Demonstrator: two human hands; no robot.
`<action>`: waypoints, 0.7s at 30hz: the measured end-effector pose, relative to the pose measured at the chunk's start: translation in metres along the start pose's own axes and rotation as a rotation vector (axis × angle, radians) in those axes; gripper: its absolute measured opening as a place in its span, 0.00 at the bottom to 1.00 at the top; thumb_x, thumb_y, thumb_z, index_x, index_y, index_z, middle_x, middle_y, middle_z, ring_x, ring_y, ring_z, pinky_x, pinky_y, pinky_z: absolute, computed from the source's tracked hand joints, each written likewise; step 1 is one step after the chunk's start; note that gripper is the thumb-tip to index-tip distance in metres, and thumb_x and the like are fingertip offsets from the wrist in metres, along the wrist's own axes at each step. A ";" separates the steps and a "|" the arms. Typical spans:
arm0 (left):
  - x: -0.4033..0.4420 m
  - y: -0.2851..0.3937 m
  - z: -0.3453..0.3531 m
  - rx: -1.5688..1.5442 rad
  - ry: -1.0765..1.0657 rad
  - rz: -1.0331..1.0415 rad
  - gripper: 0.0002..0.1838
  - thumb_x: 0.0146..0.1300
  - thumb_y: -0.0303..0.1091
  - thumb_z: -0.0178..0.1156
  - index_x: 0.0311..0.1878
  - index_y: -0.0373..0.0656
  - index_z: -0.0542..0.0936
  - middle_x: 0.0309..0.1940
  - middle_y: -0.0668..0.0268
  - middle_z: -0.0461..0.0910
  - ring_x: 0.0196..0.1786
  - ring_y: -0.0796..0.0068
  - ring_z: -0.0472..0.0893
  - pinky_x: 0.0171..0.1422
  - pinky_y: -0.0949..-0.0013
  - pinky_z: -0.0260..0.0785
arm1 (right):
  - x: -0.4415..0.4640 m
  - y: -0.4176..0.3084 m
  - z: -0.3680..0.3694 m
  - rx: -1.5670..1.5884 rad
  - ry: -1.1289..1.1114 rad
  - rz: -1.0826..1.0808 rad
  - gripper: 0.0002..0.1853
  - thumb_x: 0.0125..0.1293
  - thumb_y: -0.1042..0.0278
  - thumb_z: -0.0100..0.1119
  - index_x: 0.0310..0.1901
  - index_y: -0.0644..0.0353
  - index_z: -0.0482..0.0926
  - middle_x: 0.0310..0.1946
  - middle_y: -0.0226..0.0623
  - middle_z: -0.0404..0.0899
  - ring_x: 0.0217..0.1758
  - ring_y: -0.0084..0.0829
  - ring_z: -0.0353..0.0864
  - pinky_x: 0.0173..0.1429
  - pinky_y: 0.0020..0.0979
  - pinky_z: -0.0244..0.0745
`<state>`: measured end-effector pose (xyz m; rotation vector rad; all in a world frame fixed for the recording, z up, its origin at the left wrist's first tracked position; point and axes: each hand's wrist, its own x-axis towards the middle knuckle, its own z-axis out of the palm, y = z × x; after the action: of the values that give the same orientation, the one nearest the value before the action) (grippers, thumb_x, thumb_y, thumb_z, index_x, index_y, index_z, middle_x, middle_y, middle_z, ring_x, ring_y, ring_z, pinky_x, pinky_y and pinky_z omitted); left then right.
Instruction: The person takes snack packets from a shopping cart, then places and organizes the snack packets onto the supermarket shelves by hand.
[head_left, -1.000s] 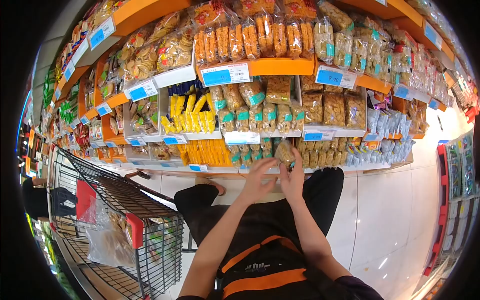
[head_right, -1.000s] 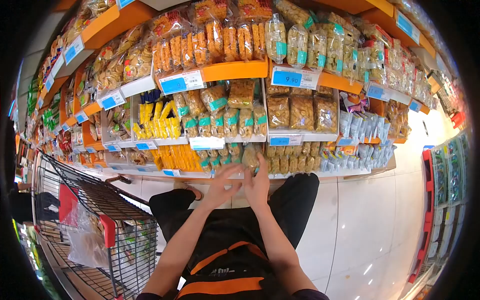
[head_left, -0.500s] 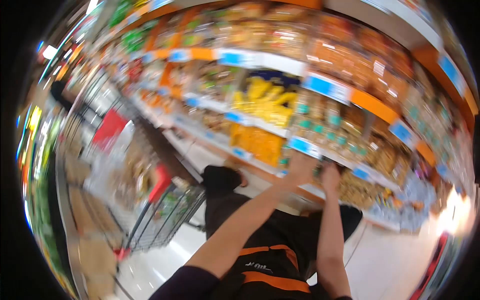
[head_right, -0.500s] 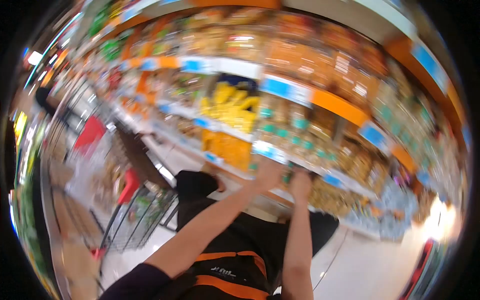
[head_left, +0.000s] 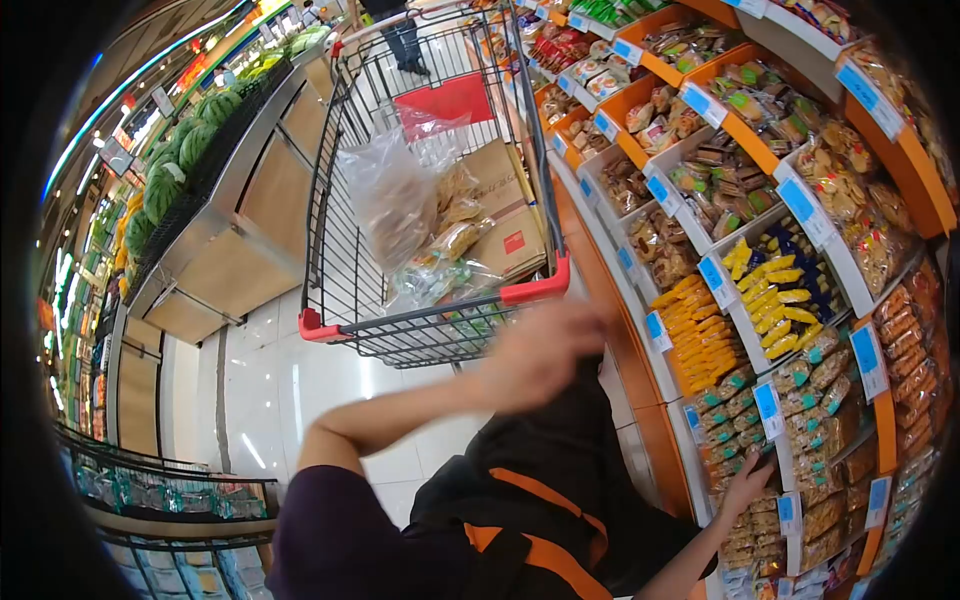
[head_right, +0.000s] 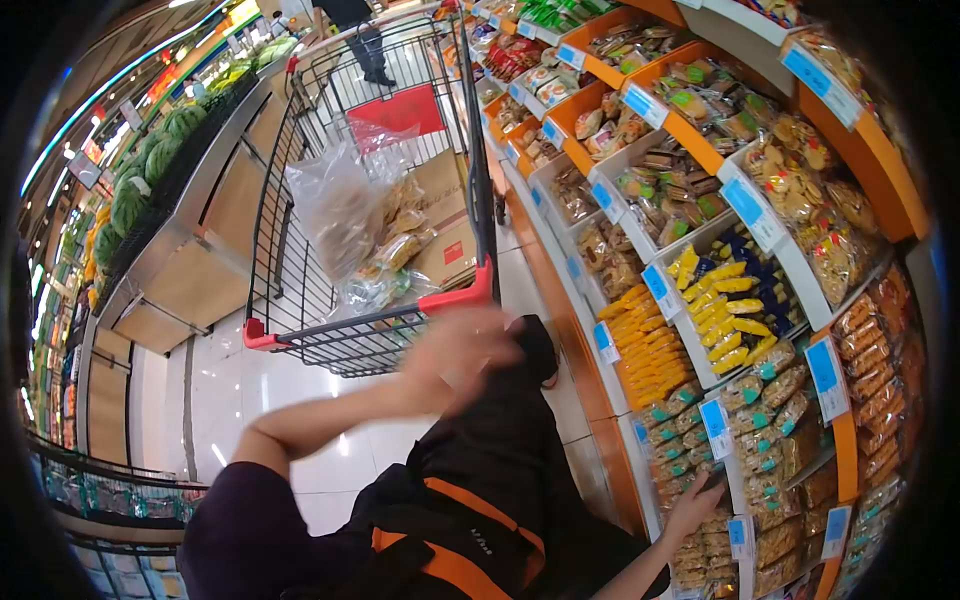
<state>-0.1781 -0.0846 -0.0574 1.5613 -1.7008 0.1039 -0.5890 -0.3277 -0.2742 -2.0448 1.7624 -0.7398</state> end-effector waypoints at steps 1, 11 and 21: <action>-0.004 -0.015 -0.038 0.138 0.056 -0.094 0.23 0.49 0.15 0.54 0.51 0.40 0.78 0.59 0.54 0.75 0.59 0.51 0.75 0.62 0.54 0.67 | -0.007 -0.011 -0.006 -0.018 0.057 -0.046 0.32 0.77 0.49 0.41 0.69 0.71 0.59 0.66 0.59 0.62 0.66 0.55 0.66 0.68 0.48 0.64; -0.087 -0.276 -0.092 0.622 -0.451 -0.774 0.37 0.57 0.55 0.64 0.65 0.41 0.70 0.53 0.45 0.76 0.54 0.46 0.77 0.56 0.54 0.71 | -0.047 -0.095 0.001 0.149 0.227 -0.224 0.21 0.78 0.61 0.41 0.64 0.67 0.68 0.64 0.49 0.68 0.70 0.48 0.64 0.68 0.46 0.66; -0.009 -0.230 -0.123 -0.950 -0.129 -1.043 0.33 0.66 0.51 0.49 0.70 0.41 0.63 0.54 0.47 0.76 0.44 0.60 0.80 0.47 0.61 0.78 | -0.093 -0.130 -0.003 0.374 0.036 0.025 0.15 0.73 0.77 0.45 0.58 0.69 0.73 0.57 0.51 0.74 0.61 0.43 0.74 0.55 0.37 0.74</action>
<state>0.0804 -0.0626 -0.0825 1.4600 -0.6074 -1.1624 -0.4949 -0.2134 -0.2126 -1.7659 1.5260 -1.0173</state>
